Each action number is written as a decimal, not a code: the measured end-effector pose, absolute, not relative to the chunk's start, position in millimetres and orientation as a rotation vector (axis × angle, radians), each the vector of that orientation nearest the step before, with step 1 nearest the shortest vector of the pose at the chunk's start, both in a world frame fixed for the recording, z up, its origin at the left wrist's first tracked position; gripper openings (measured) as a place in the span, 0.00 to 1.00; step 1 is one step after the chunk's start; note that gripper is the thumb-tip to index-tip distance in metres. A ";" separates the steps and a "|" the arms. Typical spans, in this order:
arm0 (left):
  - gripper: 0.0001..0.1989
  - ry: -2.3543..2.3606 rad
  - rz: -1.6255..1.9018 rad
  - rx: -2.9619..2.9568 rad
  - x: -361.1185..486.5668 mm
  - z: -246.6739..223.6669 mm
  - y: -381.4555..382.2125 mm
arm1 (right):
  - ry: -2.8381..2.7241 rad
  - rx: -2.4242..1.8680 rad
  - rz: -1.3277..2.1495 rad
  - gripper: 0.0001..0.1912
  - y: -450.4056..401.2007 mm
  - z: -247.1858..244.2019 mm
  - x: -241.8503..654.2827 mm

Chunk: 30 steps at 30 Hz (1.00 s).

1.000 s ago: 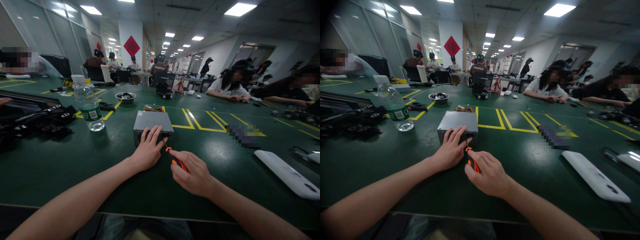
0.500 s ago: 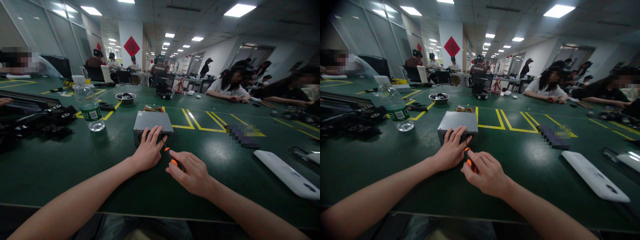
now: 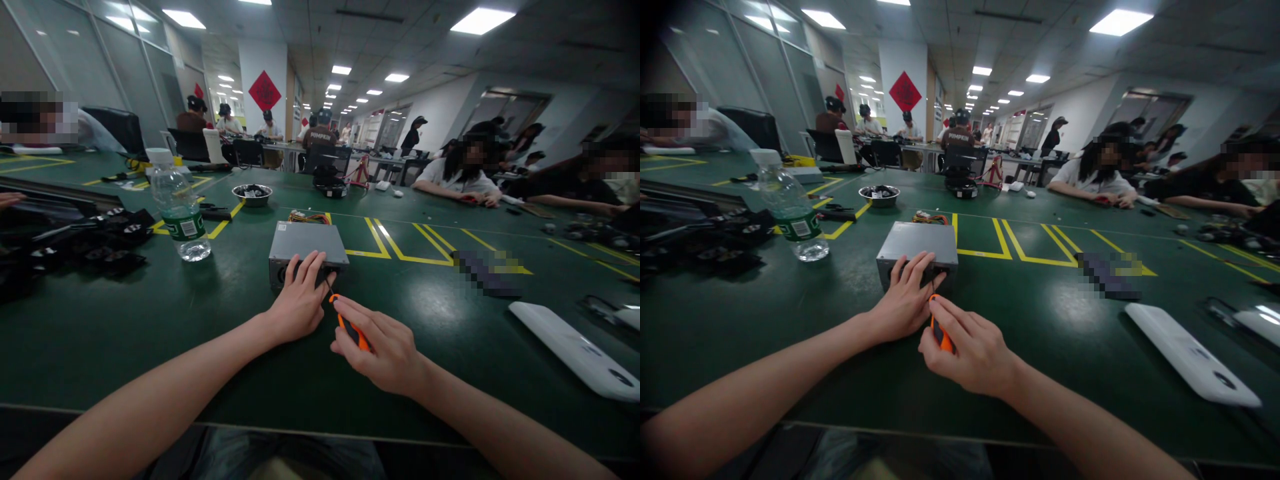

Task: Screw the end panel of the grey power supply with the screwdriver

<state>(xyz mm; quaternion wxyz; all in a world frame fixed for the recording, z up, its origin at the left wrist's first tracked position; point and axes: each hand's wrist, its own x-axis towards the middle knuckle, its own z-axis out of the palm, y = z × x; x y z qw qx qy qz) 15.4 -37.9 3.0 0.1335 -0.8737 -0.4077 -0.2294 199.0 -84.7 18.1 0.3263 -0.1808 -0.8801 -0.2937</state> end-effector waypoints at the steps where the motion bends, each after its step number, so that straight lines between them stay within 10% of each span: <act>1: 0.28 -1.183 -0.666 -2.534 15.5 3.2 -38.0 | -2.304 -0.472 -0.774 0.07 -85.2 20.3 198.9; 16: 0.32 -1.169 -0.666 -2.575 11.6 3.4 -37.7 | -2.200 -0.685 -0.751 0.04 -80.0 26.7 211.7; 30: 0.13 -1.261 -1.064 -2.519 3.0 12.2 -25.2 | -2.213 -0.594 -0.771 0.08 -81.6 25.2 214.2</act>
